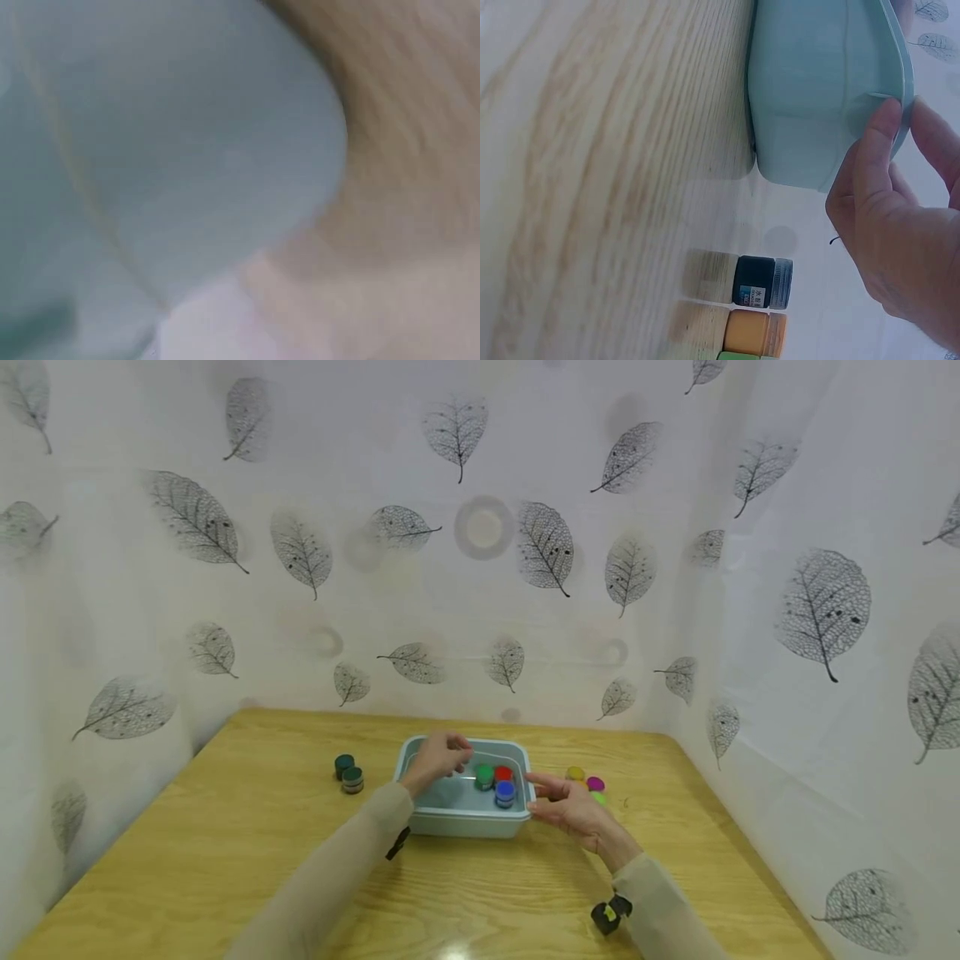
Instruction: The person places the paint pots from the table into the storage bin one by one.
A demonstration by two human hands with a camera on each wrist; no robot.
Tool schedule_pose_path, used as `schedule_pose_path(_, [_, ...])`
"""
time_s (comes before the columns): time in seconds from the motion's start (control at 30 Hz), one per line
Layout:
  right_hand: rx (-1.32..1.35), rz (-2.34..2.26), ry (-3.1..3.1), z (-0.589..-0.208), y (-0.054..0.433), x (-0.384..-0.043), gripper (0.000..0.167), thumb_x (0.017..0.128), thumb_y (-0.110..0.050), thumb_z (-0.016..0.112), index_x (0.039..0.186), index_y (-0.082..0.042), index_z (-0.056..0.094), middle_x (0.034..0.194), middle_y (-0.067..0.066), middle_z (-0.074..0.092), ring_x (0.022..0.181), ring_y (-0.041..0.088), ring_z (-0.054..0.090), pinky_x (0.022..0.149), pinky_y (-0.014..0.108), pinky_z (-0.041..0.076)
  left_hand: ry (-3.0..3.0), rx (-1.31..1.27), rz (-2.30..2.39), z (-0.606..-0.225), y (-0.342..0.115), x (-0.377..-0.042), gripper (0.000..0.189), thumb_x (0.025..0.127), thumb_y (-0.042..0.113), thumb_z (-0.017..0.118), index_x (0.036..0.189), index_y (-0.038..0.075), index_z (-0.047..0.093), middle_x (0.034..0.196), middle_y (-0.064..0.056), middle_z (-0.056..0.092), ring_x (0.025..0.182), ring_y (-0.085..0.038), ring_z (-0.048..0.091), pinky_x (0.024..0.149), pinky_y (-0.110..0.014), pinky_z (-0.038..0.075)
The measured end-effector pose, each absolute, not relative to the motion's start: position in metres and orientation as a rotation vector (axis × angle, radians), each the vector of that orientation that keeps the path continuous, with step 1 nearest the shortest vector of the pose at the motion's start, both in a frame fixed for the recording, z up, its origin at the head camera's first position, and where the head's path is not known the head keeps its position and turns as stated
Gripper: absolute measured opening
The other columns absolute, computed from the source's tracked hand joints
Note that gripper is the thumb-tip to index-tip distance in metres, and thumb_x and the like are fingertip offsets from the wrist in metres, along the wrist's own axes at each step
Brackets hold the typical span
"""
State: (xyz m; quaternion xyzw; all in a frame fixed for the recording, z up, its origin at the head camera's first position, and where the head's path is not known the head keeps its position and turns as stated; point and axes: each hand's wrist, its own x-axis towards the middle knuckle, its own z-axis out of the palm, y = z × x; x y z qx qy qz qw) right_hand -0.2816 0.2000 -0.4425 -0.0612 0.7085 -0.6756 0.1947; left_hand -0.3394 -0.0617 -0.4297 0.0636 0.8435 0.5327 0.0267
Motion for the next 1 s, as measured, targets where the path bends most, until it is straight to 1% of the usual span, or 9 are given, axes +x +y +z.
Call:
schedule_pose_path(0.1, [-0.17, -1.9, 1.987, -0.443, 0.2, -0.281, 0.063, 0.09, -0.005, 0.069, 0.147, -0.002, 0.042, 0.137, 0.027, 0.038, 0.099, 0.016, 0.058, 0.092, 0.032, 0.057, 2.72, 0.238, 1.582, -0.426, -0.068, -0.338, 0.01, 0.093, 0.014, 0.066, 0.098, 0.005, 0.069, 0.088, -0.008, 0.07, 0.069, -0.017, 0.064, 0.06, -0.027, 0.054])
schedule_pose_path(0.2, [-0.17, -1.913, 1.975, -0.444, 0.2, -0.28, 0.063, 0.09, -0.004, 0.069, 0.147, -0.002, 0.042, 0.137, 0.027, 0.039, 0.098, 0.016, 0.059, 0.09, 0.03, 0.057, 2.724, 0.209, 1.608, -0.425, -0.079, -0.338, 0.011, 0.094, 0.017, 0.065, 0.098, 0.007, 0.069, 0.084, -0.006, 0.069, 0.067, -0.016, 0.062, 0.059, -0.026, 0.051])
schedule_pose_path(0.27, [-0.171, -1.913, 1.971, -0.444, 0.2, -0.28, 0.063, 0.09, -0.003, 0.069, 0.147, -0.001, 0.041, 0.136, 0.026, 0.039, 0.097, 0.015, 0.059, 0.09, 0.029, 0.057, 2.703, 0.175, 1.66, -0.425, -0.087, -0.338, 0.013, 0.094, 0.019, 0.065, 0.099, 0.007, 0.07, 0.084, -0.006, 0.069, 0.068, -0.018, 0.061, 0.06, -0.029, 0.051])
schedule_pose_path(0.47, [-0.158, -1.908, 1.979, -0.446, 0.199, -0.28, 0.063, 0.09, -0.003, 0.069, 0.147, -0.002, 0.042, 0.138, 0.026, 0.038, 0.096, 0.014, 0.061, 0.092, 0.031, 0.057, 2.678, 0.139, 1.742, -0.42, -0.115, -0.337, 0.017, 0.097, 0.022, 0.062, 0.103, 0.007, 0.069, 0.089, -0.008, 0.069, 0.087, -0.033, 0.063, 0.068, -0.03, 0.053])
schedule_pose_path(0.57, [-0.157, -1.907, 1.981, -0.444, 0.199, -0.281, 0.063, 0.09, -0.004, 0.069, 0.147, -0.002, 0.043, 0.138, 0.026, 0.038, 0.096, 0.015, 0.061, 0.091, 0.031, 0.057, 2.666, 0.135, 1.766, -0.416, -0.129, -0.335, 0.02, 0.098, 0.023, 0.061, 0.107, 0.007, 0.068, 0.091, -0.01, 0.068, 0.091, -0.033, 0.061, 0.067, -0.026, 0.05])
schedule_pose_path(0.67, [-0.153, -1.905, 1.983, -0.443, 0.199, -0.281, 0.063, 0.09, -0.003, 0.069, 0.147, -0.002, 0.043, 0.136, 0.026, 0.039, 0.096, 0.015, 0.061, 0.091, 0.031, 0.057, 2.609, 0.102, 1.817, -0.413, -0.142, -0.332, 0.024, 0.098, 0.023, 0.06, 0.113, 0.006, 0.067, 0.092, -0.01, 0.068, 0.082, -0.026, 0.058, 0.061, -0.023, 0.045])
schedule_pose_path(0.83, [-0.148, -1.908, 1.98, -0.441, 0.2, -0.284, 0.063, 0.09, -0.004, 0.069, 0.147, -0.002, 0.042, 0.14, 0.026, 0.038, 0.097, 0.015, 0.061, 0.095, 0.034, 0.055, 2.48, 0.03, 1.928, -0.418, -0.159, -0.329, 0.028, 0.098, 0.021, 0.061, 0.118, 0.003, 0.064, 0.085, -0.006, 0.065, 0.06, -0.01, 0.046, 0.049, -0.018, 0.035])
schedule_pose_path(0.93, [-0.148, -1.91, 1.973, -0.441, 0.201, -0.285, 0.063, 0.09, -0.003, 0.068, 0.147, -0.002, 0.042, 0.138, 0.026, 0.04, 0.097, 0.014, 0.062, 0.095, 0.034, 0.055, 2.442, 0.023, 1.946, -0.423, -0.167, -0.328, 0.028, 0.098, 0.02, 0.061, 0.117, 0.0, 0.064, 0.081, -0.004, 0.064, 0.056, -0.008, 0.044, 0.047, -0.017, 0.034])
schedule_pose_path(1.0, [-0.147, -1.91, 1.972, -0.441, 0.201, -0.285, 0.062, 0.09, -0.003, 0.069, 0.146, -0.002, 0.043, 0.135, 0.024, 0.042, 0.097, 0.015, 0.061, 0.095, 0.034, 0.055, 2.452, 0.04, 1.914, -0.427, -0.172, -0.326, 0.029, 0.098, 0.02, 0.06, 0.117, -0.001, 0.064, 0.083, -0.005, 0.065, 0.059, -0.008, 0.048, 0.049, -0.018, 0.038])
